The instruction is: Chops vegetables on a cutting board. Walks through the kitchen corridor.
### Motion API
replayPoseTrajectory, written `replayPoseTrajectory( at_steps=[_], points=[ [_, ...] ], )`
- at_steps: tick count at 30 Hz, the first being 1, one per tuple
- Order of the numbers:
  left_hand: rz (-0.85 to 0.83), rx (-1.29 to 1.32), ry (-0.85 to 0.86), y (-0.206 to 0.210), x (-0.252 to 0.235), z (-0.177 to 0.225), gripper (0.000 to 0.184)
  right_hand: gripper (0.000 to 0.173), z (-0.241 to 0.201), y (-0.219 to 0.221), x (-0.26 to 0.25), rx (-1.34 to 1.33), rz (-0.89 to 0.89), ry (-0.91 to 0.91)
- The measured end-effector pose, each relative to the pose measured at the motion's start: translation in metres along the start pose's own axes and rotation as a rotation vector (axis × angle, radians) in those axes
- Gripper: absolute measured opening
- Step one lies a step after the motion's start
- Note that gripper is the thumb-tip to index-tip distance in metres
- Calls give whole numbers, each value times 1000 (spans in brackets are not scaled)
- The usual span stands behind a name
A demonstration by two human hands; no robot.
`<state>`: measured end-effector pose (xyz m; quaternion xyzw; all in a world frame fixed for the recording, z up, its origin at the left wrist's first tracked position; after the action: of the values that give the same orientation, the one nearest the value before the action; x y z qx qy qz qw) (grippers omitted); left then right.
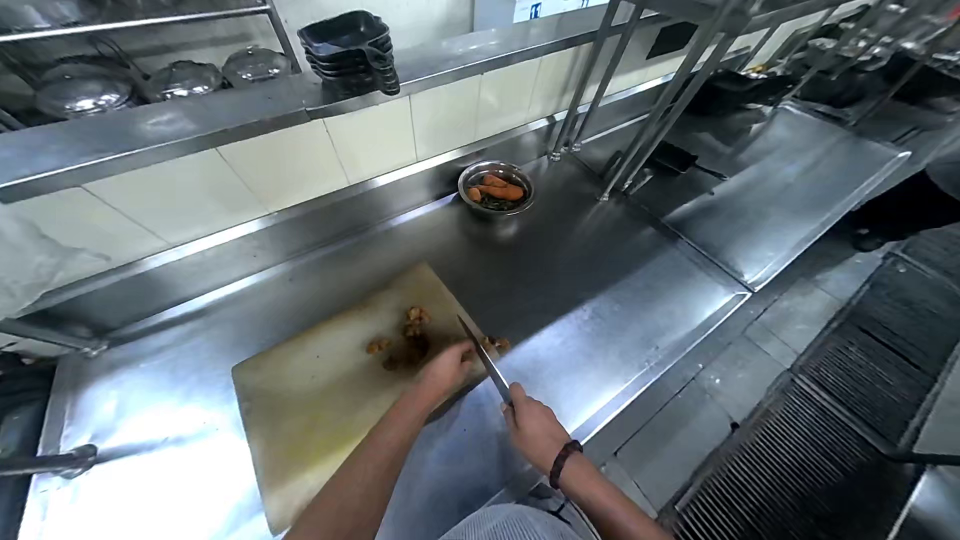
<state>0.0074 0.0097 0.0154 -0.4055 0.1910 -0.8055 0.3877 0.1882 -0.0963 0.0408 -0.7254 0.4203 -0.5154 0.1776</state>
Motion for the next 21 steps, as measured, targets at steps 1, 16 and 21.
replayPoseTrajectory(
  at_steps=[1,16,21],
  points=[
    [15,35,0,2,2,-3,35,41,-3,-1,-2,19,-13,-2],
    [99,24,54,5,15,-13,21,40,-45,-33,17,162,-160,49],
    [84,83,31,5,21,-17,23,46,-39,-4,-21,153,-45,7]
  ],
)
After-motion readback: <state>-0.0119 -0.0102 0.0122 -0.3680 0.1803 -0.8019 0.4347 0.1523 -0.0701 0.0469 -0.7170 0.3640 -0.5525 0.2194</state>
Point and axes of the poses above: each hand's wrist, its own x-axis away from the middle knuckle, its own y-axis out of the palm, z = x × y, the point moved 1 cm from there along -x, towards the middle knuckle, and after that the axes turned 5 degrees about -y, right-handed, at the moved point
